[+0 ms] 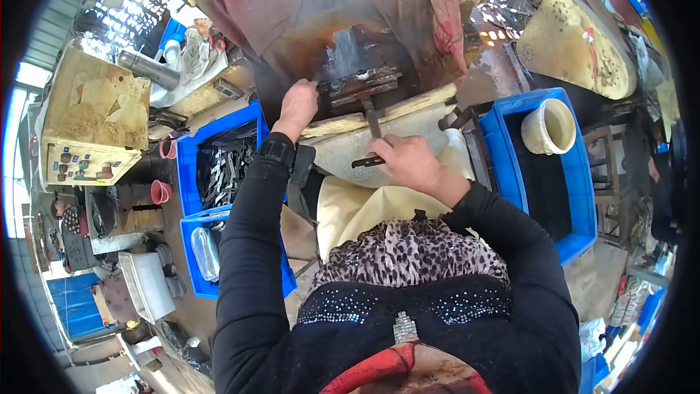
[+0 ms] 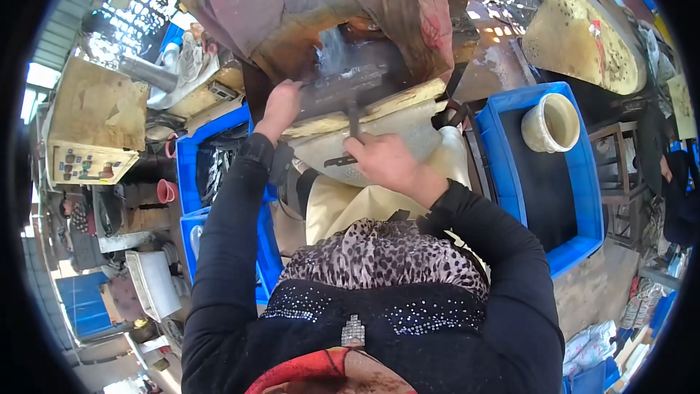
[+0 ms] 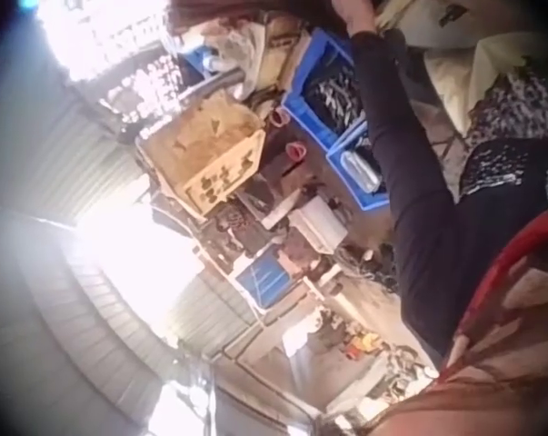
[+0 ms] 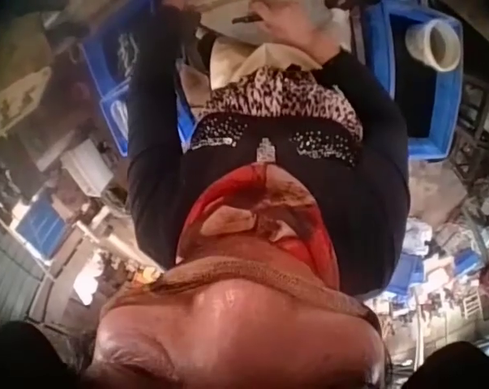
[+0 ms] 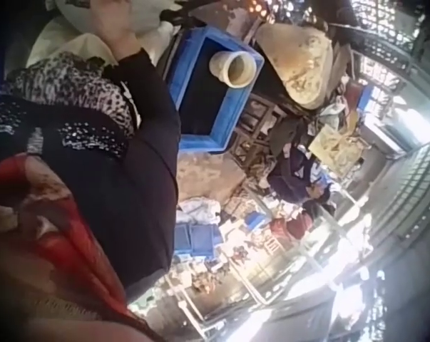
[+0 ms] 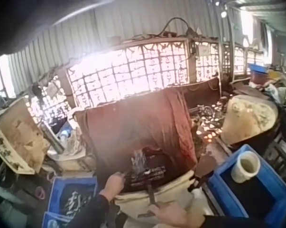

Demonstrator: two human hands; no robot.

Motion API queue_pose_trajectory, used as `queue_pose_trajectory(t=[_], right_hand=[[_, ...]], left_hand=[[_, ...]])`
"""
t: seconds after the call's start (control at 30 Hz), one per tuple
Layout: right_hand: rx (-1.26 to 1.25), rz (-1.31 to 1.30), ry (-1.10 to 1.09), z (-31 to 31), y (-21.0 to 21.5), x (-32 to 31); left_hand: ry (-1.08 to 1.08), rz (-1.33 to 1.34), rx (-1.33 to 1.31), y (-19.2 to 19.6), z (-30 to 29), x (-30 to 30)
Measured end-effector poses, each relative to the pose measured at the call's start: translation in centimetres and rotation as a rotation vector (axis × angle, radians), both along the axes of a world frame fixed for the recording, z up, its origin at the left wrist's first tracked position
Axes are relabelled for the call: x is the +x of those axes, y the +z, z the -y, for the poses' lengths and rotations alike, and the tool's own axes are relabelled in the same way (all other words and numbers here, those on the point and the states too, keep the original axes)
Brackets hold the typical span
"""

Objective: The person picks up metal pieces from a blue bin, holds them against a grinding machine, and then places the finished pieces into a separate blue bin.

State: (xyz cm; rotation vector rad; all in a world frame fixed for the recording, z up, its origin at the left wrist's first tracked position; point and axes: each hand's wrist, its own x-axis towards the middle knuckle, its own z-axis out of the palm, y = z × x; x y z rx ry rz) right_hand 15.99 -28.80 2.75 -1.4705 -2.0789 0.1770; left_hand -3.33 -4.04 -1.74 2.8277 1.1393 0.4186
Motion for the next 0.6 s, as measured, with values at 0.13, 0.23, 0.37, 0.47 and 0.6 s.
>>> queue_pose_trajectory(t=[0.13, 0.23, 0.37, 0.47, 0.6], right_hand=[[-0.086, -0.104, -0.005, -0.6, 0.6, 0.5], [-0.366, -0.526, 0.080, -2.1, 1.0, 1.3], [-0.578, -0.911, -0.165, -3.9, 3.4, 3.2], [-0.641, -1.170, -0.269, -5.2, 2.7, 5.2], [-0.644, -1.617, -0.161, -7.4, 0.6, 5.9]], left_hand=[[-0.026, -0.154, -0.009, 0.0, -1.4, 1.4], [-0.015, -0.369, -0.076, -1.1, -2.6, 2.2], [0.059, -0.392, -0.124, -1.8, -2.1, 3.1], [0.148, -0.302, -0.149, -0.8, -1.8, 2.1], [0.262, -0.030, -0.253, 2.9, 0.3, 1.0]])
